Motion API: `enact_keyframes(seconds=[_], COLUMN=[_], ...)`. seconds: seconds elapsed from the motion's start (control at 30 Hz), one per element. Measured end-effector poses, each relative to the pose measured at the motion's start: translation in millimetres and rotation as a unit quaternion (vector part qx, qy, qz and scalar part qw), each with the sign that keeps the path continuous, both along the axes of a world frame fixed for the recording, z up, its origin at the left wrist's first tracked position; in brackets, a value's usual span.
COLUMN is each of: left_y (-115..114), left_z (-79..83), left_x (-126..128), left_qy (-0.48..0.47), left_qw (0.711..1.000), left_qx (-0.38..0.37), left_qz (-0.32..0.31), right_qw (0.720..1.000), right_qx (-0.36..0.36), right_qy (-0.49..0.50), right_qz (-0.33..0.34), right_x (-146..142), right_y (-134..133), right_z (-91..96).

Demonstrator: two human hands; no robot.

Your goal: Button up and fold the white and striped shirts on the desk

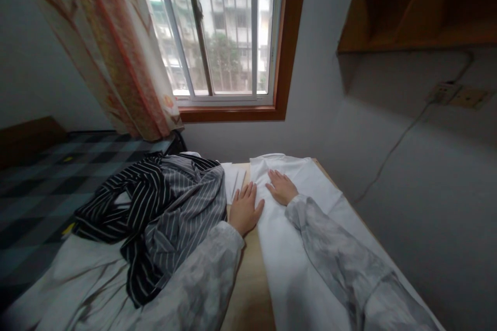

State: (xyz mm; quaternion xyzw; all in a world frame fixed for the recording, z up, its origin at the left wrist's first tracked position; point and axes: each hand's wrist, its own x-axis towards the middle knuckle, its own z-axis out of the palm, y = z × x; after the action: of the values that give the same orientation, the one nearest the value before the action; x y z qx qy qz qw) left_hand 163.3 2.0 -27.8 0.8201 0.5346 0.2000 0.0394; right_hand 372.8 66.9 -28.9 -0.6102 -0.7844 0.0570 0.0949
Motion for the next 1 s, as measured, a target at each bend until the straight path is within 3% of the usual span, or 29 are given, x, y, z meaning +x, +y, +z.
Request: enact_keyframes(seconds=[0.13, 0.3, 0.4, 0.5, 0.6, 0.67, 0.83, 1.0], left_y=[1, 7, 7, -1, -16, -25, -35, -15], left_z=[-1.1, -2.7, 2.9, 16.5, 32.5, 39.9, 42.4, 42.1], left_x=[0, -2, -3, -2, -1, -4, -21, -34], left_qy=[0.000, -0.014, -0.039, -0.054, -0.049, -0.054, -0.061, -0.077], left_qw=[1.000, 1.000, 0.999, 0.998, 0.998, 0.995, 0.977, 0.981], left_qx=[-0.001, -0.003, 0.004, 0.012, -0.010, -0.062, -0.199, -0.166], left_qz=[0.004, -0.005, -0.002, 0.013, 0.042, 0.053, 0.035, 0.070], right_qw=[0.999, 0.995, 0.995, 0.997, 0.998, 0.998, 0.999, 1.000], right_qx=[0.043, 0.042, 0.031, 0.026, 0.029, 0.028, 0.014, 0.008], right_qy=[0.002, 0.035, 0.036, 0.024, 0.015, 0.012, 0.002, 0.009], right_qz=[0.019, 0.084, 0.087, 0.065, 0.053, 0.051, 0.032, 0.005], right_x=[0, 22, 30, 29, 23, 18, -3, -36], right_y=[-32, -125, -180, -206, -204, -196, -173, -140], right_z=[10.1, 5.3, -3.1, -8.0, -7.6, -5.5, 0.4, 3.2])
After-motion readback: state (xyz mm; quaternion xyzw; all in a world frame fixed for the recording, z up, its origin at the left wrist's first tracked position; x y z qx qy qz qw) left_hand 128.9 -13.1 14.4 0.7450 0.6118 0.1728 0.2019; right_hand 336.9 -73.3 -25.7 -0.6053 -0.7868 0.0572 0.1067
